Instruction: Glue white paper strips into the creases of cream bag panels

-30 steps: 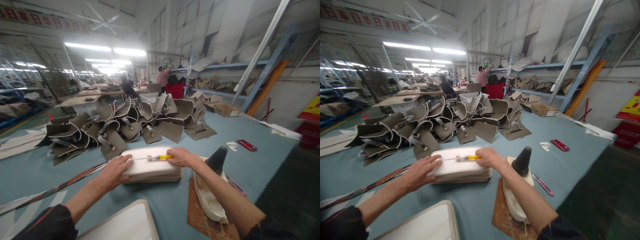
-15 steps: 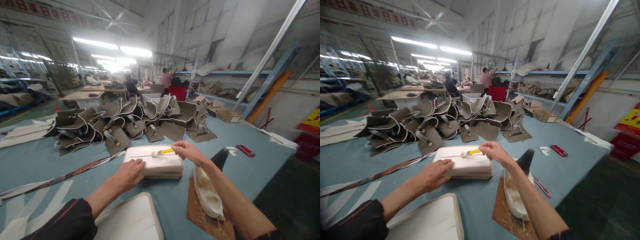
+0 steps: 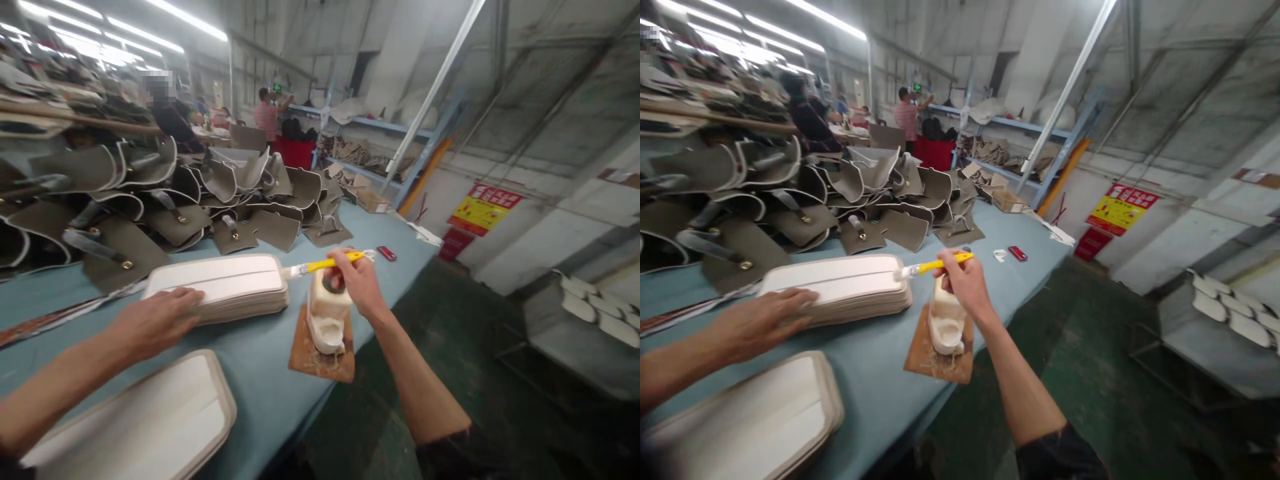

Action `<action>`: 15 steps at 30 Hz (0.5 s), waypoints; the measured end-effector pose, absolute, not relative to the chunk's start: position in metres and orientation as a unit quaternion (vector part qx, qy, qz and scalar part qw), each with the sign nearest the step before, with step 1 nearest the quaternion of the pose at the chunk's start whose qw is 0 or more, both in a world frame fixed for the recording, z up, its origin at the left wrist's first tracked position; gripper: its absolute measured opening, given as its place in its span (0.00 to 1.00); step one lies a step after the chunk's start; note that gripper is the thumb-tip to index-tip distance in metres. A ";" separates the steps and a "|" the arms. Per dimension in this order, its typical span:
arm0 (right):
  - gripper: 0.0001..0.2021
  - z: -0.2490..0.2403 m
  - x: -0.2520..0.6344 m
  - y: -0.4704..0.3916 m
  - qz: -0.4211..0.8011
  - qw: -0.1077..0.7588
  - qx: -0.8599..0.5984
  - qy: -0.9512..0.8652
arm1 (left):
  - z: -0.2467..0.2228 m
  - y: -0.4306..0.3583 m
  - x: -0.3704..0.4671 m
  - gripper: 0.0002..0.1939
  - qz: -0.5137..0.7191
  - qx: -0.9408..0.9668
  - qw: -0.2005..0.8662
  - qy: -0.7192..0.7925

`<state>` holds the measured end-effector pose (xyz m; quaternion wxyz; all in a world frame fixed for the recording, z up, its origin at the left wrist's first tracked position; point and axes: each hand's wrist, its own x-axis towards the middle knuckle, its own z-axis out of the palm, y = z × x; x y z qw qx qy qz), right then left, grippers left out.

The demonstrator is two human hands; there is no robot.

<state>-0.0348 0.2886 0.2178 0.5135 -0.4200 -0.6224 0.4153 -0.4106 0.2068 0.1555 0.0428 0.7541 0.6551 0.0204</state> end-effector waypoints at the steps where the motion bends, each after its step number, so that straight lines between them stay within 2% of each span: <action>1: 0.27 0.218 -0.012 0.279 0.408 0.528 -0.435 -0.605 | 0.155 0.209 -0.411 0.28 0.015 0.755 0.041 0.654; 6: 0.29 0.189 0.058 0.236 0.361 0.546 -0.526 -0.543 | 0.165 0.211 -0.406 0.33 -0.053 0.755 0.037 0.653; 15: 0.30 0.132 0.052 0.226 0.327 0.514 -0.582 -0.539 | 0.172 0.208 -0.397 0.35 -0.066 0.752 0.037 0.655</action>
